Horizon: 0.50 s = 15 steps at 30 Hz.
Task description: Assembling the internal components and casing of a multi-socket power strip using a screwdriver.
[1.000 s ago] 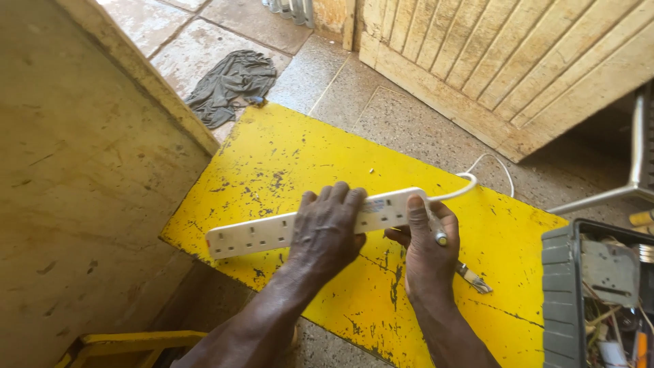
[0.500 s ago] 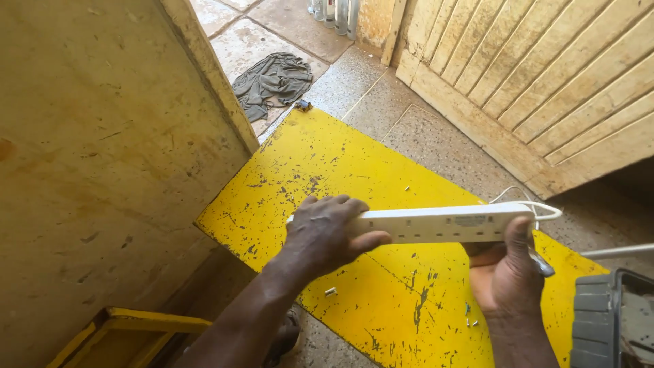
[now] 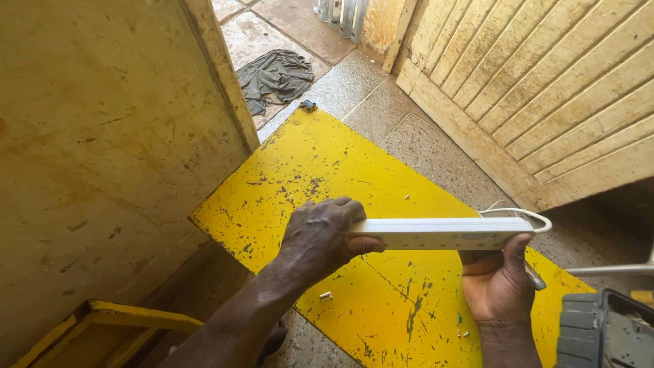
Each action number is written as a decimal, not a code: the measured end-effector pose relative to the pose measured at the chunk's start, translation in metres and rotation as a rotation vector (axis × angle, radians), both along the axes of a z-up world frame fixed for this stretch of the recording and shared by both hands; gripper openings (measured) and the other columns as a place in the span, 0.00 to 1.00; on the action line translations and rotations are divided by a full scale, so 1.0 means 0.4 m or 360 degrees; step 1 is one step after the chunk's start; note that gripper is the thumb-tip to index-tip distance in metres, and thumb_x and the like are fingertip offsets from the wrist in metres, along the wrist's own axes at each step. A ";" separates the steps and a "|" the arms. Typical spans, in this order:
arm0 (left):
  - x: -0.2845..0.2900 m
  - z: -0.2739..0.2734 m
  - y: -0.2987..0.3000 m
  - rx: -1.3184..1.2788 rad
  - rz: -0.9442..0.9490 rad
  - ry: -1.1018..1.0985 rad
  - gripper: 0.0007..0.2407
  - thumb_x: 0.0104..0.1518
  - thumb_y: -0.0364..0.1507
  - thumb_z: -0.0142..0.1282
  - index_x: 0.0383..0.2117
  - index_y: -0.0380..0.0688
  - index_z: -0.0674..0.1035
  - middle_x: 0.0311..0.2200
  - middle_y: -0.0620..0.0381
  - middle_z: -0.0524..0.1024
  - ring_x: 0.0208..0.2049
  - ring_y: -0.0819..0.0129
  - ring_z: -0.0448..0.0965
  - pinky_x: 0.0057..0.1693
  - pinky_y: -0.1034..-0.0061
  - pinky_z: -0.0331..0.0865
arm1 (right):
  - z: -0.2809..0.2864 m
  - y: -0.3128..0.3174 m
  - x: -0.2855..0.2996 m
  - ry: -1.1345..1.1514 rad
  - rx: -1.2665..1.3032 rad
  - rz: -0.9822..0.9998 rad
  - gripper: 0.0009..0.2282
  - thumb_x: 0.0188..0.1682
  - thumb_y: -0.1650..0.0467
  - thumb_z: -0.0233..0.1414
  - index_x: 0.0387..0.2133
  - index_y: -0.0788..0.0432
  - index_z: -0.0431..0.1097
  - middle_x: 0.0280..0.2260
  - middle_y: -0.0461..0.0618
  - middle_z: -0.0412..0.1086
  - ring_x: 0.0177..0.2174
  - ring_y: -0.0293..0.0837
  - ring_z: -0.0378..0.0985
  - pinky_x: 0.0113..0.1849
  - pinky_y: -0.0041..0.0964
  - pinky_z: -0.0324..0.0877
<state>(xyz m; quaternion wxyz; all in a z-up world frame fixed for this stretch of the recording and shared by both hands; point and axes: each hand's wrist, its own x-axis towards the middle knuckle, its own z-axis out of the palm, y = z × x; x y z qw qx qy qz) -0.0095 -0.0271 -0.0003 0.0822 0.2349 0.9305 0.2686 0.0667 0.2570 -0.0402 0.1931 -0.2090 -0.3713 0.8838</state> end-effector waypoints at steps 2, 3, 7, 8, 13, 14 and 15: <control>0.001 0.001 0.002 -0.0011 -0.0006 -0.0036 0.23 0.53 0.60 0.60 0.38 0.56 0.81 0.29 0.64 0.79 0.27 0.68 0.77 0.39 0.66 0.73 | 0.010 -0.004 0.000 -0.0081 0.0026 -0.0051 0.32 0.39 0.53 0.65 0.58 0.49 0.71 0.53 0.43 0.78 0.55 0.44 0.80 0.53 0.45 0.79; 0.001 -0.001 0.004 -0.0045 -0.0061 0.0035 0.23 0.56 0.60 0.56 0.37 0.56 0.81 0.30 0.64 0.79 0.27 0.67 0.78 0.40 0.65 0.72 | 0.021 -0.008 0.003 -0.0172 0.0099 -0.0122 0.31 0.36 0.53 0.66 0.54 0.50 0.71 0.48 0.44 0.78 0.53 0.45 0.81 0.52 0.47 0.81; 0.017 0.001 0.028 0.0041 -0.0129 0.0298 0.19 0.61 0.52 0.58 0.47 0.55 0.80 0.38 0.59 0.84 0.32 0.60 0.82 0.50 0.58 0.65 | 0.071 -0.036 0.008 -0.0490 0.0192 -0.0365 0.30 0.35 0.53 0.66 0.49 0.52 0.67 0.41 0.46 0.75 0.48 0.47 0.83 0.45 0.46 0.85; 0.027 0.012 0.044 0.0043 -0.0143 0.0290 0.19 0.61 0.52 0.58 0.47 0.55 0.80 0.38 0.59 0.84 0.32 0.60 0.82 0.50 0.58 0.65 | 0.072 -0.039 0.019 -0.0499 0.0191 -0.0379 0.30 0.35 0.53 0.66 0.49 0.52 0.67 0.41 0.46 0.75 0.48 0.47 0.83 0.45 0.46 0.85; 0.105 0.059 0.105 -0.0030 -0.0323 0.0516 0.31 0.54 0.36 0.67 0.68 0.52 0.70 0.57 0.44 0.76 0.59 0.47 0.75 0.68 0.42 0.54 | 0.050 -0.028 0.034 -0.0437 0.0302 -0.0272 0.25 0.52 0.53 0.61 0.54 0.48 0.60 0.46 0.45 0.70 0.54 0.44 0.78 0.57 0.54 0.78; 0.101 0.033 0.109 -0.0026 -0.0326 0.0508 0.31 0.54 0.36 0.67 0.68 0.52 0.70 0.57 0.44 0.76 0.59 0.47 0.75 0.68 0.42 0.54 | 0.050 -0.020 0.034 -0.0444 0.0304 -0.0275 0.25 0.52 0.53 0.61 0.54 0.48 0.60 0.46 0.45 0.70 0.54 0.44 0.78 0.57 0.54 0.78; 0.099 0.007 0.116 -0.0042 -0.0331 0.0622 0.26 0.59 0.30 0.59 0.67 0.54 0.72 0.53 0.45 0.78 0.55 0.50 0.79 0.63 0.48 0.60 | 0.050 -0.009 0.037 -0.0490 0.0305 -0.0270 0.24 0.52 0.53 0.61 0.54 0.48 0.61 0.46 0.45 0.71 0.52 0.43 0.79 0.55 0.51 0.80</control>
